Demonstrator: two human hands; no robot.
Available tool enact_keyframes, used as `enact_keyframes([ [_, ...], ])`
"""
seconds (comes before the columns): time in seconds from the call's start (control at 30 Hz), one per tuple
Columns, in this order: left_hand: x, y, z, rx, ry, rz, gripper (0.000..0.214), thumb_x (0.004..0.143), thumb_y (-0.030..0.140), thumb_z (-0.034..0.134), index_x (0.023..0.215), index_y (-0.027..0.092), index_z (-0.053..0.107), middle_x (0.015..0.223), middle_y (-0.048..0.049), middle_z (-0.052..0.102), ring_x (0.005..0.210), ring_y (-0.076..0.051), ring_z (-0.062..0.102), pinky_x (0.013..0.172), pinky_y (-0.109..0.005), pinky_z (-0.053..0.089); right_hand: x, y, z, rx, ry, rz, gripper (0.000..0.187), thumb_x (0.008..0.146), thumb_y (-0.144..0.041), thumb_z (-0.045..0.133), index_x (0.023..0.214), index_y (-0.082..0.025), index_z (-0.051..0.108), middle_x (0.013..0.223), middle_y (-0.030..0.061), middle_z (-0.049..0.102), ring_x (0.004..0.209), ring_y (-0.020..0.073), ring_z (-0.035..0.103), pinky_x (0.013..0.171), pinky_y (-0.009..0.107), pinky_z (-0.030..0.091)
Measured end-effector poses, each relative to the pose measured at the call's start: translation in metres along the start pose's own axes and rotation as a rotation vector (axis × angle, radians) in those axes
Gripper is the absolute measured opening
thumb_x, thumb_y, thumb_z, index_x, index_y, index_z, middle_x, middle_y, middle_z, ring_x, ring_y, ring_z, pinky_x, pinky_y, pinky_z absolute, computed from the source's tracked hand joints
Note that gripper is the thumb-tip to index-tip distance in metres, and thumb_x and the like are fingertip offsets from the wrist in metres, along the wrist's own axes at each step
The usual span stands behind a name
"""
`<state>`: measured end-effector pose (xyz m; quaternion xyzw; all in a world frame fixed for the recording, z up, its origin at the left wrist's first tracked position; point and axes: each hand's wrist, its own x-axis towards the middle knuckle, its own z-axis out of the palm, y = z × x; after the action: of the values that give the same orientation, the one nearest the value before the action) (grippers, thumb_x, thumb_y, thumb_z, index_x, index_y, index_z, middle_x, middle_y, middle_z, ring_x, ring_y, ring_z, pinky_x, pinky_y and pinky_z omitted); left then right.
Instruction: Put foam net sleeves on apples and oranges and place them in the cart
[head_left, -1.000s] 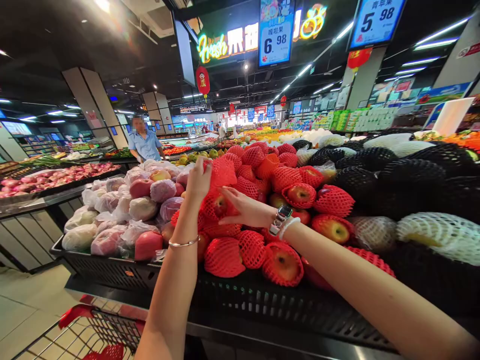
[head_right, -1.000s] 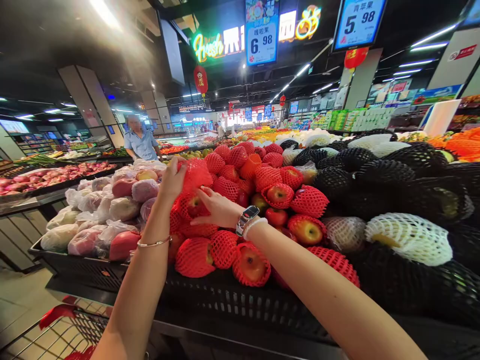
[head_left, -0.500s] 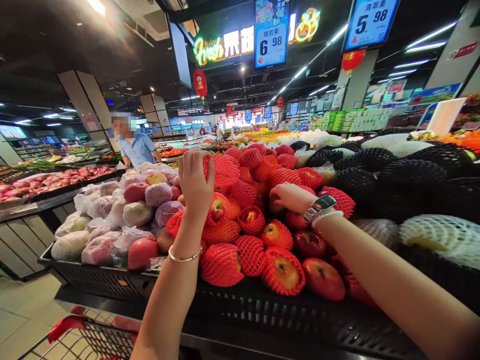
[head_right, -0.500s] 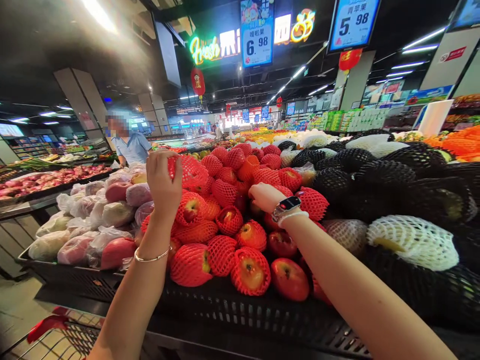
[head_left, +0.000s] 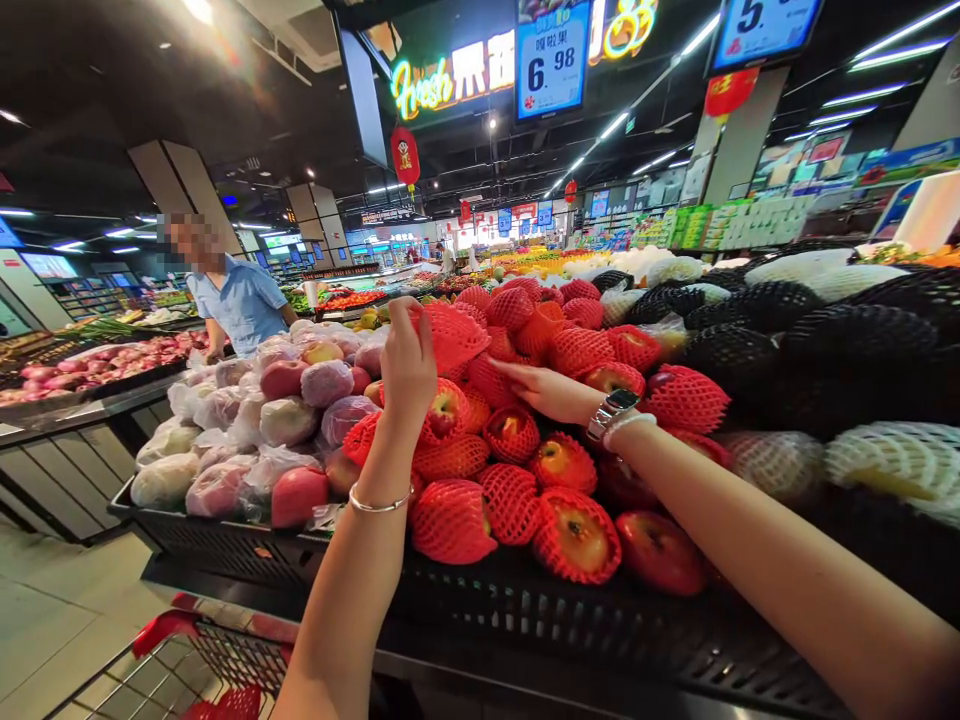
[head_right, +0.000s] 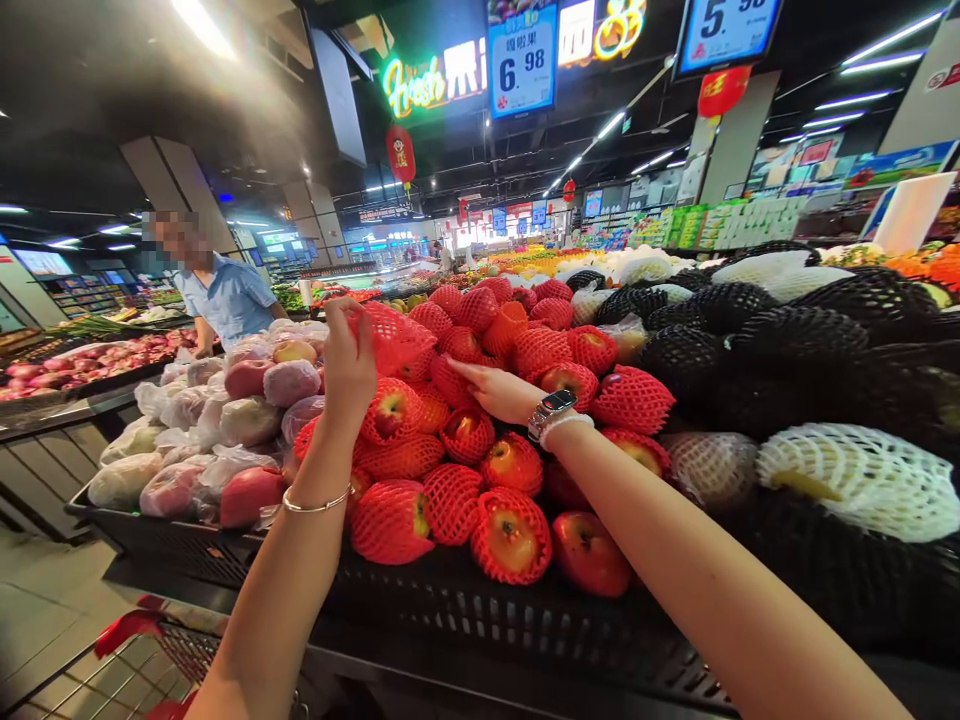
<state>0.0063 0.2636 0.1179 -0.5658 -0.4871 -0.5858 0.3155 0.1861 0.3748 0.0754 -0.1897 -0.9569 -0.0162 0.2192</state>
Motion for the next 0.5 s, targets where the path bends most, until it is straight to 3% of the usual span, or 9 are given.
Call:
enact_keyframes([
  [0.1, -0.002, 0.002, 0.001, 0.049, -0.077, -0.06, 0.007, 0.094, 0.023, 0.038, 0.098, 0.023, 0.045, 0.087, -0.0051, 0.06, 0.074, -0.018, 0.056, 0.066, -0.033, 0.038, 0.002, -0.001, 0.012, 0.006, -0.045, 0.012, 0.041, 0.09, -0.011, 0.042, 0.129, -0.005, 0.053, 0.131, 0.0168, 0.058, 0.122, 0.0215, 0.054, 0.106, 0.033, 0.039],
  [0.27, -0.002, 0.002, 0.001, 0.081, -0.099, -0.068, 0.007, 0.093, 0.022, 0.04, 0.098, 0.022, 0.046, 0.086, -0.0049, 0.061, 0.075, -0.019, 0.058, 0.066, -0.033, 0.039, 0.004, -0.005, 0.014, -0.032, 0.124, 0.087, 0.044, 0.085, -0.016, 0.057, 0.129, -0.009, 0.052, 0.123, 0.0179, 0.061, 0.117, 0.0291, 0.054, 0.101, 0.045, 0.04],
  [0.37, -0.001, 0.0, 0.002, 0.049, -0.081, -0.055, 0.006, 0.09, 0.019, 0.046, 0.095, 0.022, 0.045, 0.09, -0.0049, 0.061, 0.081, -0.018, 0.058, 0.072, -0.033, 0.042, 0.007, -0.007, 0.003, -0.024, 0.237, 0.175, 0.032, 0.085, -0.012, 0.054, 0.116, -0.011, 0.061, 0.112, 0.0144, 0.066, 0.107, 0.0269, 0.058, 0.096, 0.042, 0.042],
  [0.5, 0.001, -0.001, 0.002, 0.034, -0.08, -0.024, 0.01, 0.085, 0.016, 0.052, 0.087, 0.023, 0.044, 0.085, -0.0033, 0.058, 0.083, -0.018, 0.057, 0.078, -0.033, 0.043, 0.003, -0.003, -0.012, 0.03, 0.35, 0.276, 0.026, 0.09, -0.015, 0.048, 0.114, -0.012, 0.059, 0.104, 0.0107, 0.068, 0.097, 0.0212, 0.062, 0.088, 0.033, 0.046],
])
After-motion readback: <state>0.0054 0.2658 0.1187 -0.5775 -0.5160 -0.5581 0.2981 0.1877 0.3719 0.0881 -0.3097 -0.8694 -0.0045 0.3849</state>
